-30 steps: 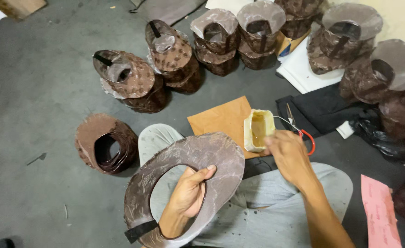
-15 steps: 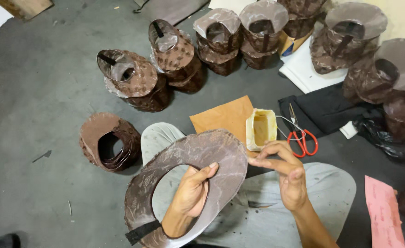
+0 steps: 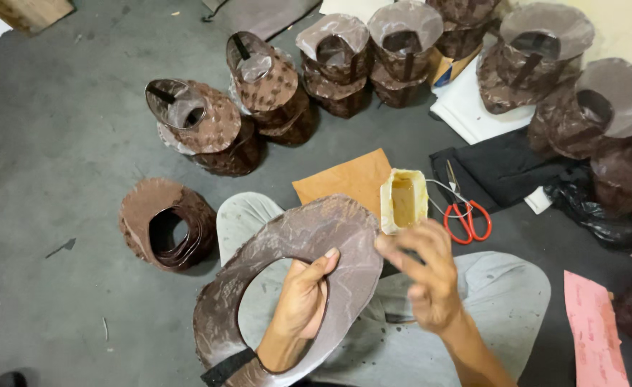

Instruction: The person sits cross-legged on the floor and works on a shoe upper, dipping their fingers into a container of yellowish adhesive and rubbing it along the edge of the upper, turning the upper to treat different sections. Finished shoe uppers are arranged on the floor around them.

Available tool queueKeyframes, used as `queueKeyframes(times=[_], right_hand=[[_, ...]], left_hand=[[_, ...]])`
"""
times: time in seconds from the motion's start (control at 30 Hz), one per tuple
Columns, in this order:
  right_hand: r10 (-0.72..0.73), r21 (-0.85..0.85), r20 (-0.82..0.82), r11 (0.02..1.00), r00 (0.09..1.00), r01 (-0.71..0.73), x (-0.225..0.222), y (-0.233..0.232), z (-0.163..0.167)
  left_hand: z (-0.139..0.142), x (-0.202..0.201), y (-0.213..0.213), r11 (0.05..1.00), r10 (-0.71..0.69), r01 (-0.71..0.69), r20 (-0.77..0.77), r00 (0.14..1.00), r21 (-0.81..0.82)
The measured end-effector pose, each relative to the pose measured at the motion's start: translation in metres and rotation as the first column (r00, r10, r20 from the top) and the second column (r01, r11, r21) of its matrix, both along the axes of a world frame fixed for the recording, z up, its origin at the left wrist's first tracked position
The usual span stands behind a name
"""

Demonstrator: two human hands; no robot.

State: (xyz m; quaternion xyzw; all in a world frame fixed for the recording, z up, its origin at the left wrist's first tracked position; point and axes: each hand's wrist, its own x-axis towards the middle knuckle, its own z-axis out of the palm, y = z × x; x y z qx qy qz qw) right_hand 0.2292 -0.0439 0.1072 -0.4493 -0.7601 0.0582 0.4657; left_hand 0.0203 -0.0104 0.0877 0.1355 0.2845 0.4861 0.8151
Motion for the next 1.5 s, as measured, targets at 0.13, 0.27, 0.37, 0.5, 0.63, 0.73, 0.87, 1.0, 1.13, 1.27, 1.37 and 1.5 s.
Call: queueKeyframes(times=[0.13,0.27,0.37,0.5,0.63,0.73,0.87,1.0,1.13,1.27,1.37,1.5], right_hand=[[-0.025,-0.036,-0.088,0.999,0.996,0.022,-0.001,-0.003,-0.002],[-0.059,-0.269,-0.284,0.963,0.957,-0.020,-0.003,0.000,-0.003],[-0.017,-0.226,-0.315,0.972,0.949,-0.058,-0.004,0.003,-0.003],[-0.102,-0.419,-0.188,0.908,0.977,0.014,0.003,0.022,-0.013],[-0.281,-0.474,0.246,0.800,0.928,0.368,0.023,0.069,-0.042],[-0.262,-0.330,0.507,0.821,0.821,0.466,0.033,0.097,-0.062],[-0.055,-0.388,0.742,0.778,0.668,0.495,0.035,0.105,-0.058],[-0.168,-0.386,0.570,0.809,0.804,0.443,0.043,0.085,-0.044],[-0.129,-0.597,0.415,0.708,0.900,0.377,0.044,0.047,-0.023],[-0.021,-0.393,-0.456,0.902,0.890,-0.181,0.026,0.007,-0.014],[0.038,-0.347,-0.622,0.882,0.782,-0.319,0.014,-0.001,-0.014],[0.044,-0.361,-0.602,0.876,0.797,-0.321,0.004,-0.007,-0.019]], left_hand=[[0.000,-0.004,0.001,0.999,-0.007,0.007,0.009,1.000,0.047],[0.002,-0.006,-0.002,0.997,-0.067,0.064,0.091,0.994,0.041],[0.002,-0.005,-0.002,0.998,-0.063,0.061,0.068,0.996,0.026],[-0.002,-0.004,0.000,0.999,-0.013,0.017,-0.096,0.995,0.037],[-0.009,-0.010,-0.005,0.996,-0.052,0.063,-0.169,0.984,0.058],[-0.014,-0.016,-0.005,0.977,-0.213,0.215,-0.100,0.972,0.013],[-0.018,-0.020,-0.004,0.980,-0.188,0.186,-0.023,0.982,-0.069],[-0.024,-0.021,-0.003,0.991,-0.130,0.126,-0.104,0.986,-0.042],[-0.035,-0.011,-0.002,0.975,-0.093,0.070,0.101,0.991,0.211],[-0.035,-0.002,-0.007,0.988,-0.106,0.101,0.032,0.994,0.113],[-0.028,0.003,-0.007,0.989,-0.106,0.118,-0.123,0.987,0.091],[-0.014,0.002,-0.004,0.976,-0.062,0.066,-0.026,0.998,0.208]])
